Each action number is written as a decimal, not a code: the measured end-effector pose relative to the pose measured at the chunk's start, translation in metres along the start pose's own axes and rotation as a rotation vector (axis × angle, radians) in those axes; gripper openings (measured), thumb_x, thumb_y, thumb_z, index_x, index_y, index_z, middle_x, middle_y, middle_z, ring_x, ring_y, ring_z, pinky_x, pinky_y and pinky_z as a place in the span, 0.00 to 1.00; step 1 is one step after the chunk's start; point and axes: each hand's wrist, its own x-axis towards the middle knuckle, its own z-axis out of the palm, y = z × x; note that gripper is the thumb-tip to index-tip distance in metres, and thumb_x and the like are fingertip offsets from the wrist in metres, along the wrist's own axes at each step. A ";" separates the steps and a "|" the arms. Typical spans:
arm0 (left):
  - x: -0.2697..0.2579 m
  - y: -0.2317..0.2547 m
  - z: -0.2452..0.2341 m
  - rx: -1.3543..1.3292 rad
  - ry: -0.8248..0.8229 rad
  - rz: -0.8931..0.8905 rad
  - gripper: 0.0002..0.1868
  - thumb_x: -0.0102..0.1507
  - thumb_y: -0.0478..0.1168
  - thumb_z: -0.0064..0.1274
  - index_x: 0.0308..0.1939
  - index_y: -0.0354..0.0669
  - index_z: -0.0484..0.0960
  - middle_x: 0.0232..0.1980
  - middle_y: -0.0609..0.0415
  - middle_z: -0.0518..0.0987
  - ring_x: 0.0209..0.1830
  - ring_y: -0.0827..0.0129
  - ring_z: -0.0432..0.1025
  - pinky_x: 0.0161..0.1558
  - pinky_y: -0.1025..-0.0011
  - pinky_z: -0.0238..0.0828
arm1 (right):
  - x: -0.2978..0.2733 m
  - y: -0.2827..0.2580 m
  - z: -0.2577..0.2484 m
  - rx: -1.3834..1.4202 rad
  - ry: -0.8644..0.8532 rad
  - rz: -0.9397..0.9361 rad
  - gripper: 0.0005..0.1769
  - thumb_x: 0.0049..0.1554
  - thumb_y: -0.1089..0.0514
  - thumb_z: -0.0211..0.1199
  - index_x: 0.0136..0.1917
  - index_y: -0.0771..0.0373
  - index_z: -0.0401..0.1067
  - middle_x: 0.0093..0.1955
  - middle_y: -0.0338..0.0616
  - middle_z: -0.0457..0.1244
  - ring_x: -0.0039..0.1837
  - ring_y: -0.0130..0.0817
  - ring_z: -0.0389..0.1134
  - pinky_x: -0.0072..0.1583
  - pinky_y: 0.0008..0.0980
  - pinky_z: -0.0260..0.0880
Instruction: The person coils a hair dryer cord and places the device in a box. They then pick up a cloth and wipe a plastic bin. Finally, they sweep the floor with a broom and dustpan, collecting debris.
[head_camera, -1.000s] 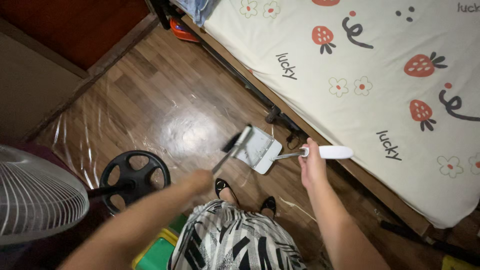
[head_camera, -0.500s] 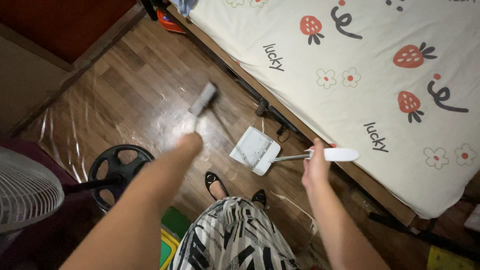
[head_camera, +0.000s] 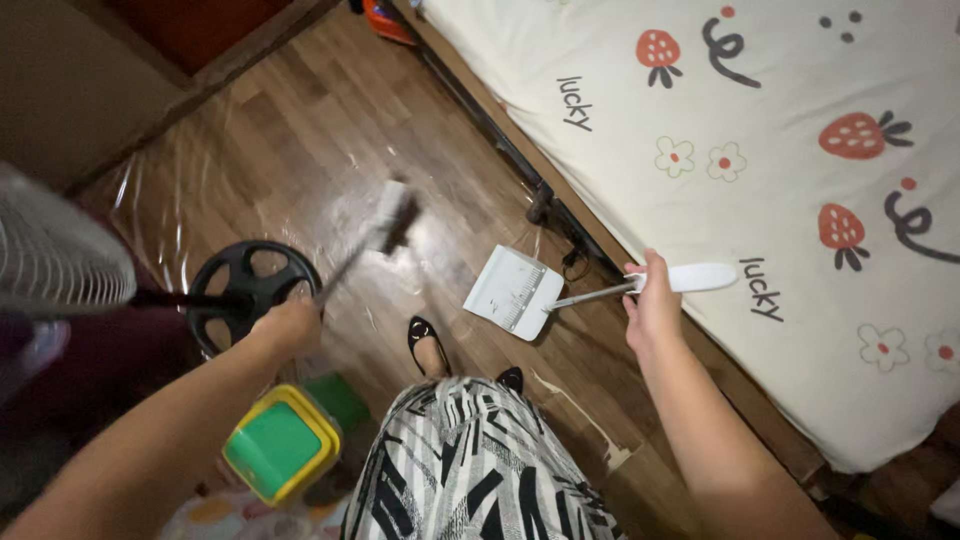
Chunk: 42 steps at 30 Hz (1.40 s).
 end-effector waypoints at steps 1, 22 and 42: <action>-0.005 0.006 0.009 -0.048 0.016 -0.097 0.21 0.63 0.41 0.51 0.60 0.42 0.83 0.62 0.41 0.80 0.62 0.46 0.76 0.59 0.53 0.76 | -0.001 0.004 0.000 0.001 -0.024 -0.014 0.15 0.59 0.40 0.60 0.49 0.51 0.67 0.49 0.33 0.66 0.54 0.24 0.60 0.58 0.37 0.55; -0.090 -0.033 0.105 -0.129 -0.031 -0.177 0.23 0.55 0.35 0.57 0.54 0.34 0.80 0.52 0.35 0.81 0.54 0.45 0.77 0.53 0.54 0.77 | 0.004 0.000 -0.003 -0.250 -0.265 -0.031 0.13 0.59 0.47 0.56 0.50 0.58 0.68 0.46 0.38 0.70 0.40 0.22 0.66 0.41 0.26 0.65; -0.082 -0.038 0.015 -0.046 0.010 -0.060 0.29 0.59 0.51 0.62 0.59 0.38 0.80 0.60 0.38 0.79 0.60 0.48 0.75 0.59 0.57 0.73 | 0.013 0.024 -0.003 -0.140 -0.071 -0.028 0.15 0.59 0.42 0.55 0.50 0.53 0.66 0.45 0.37 0.67 0.37 0.23 0.64 0.39 0.25 0.66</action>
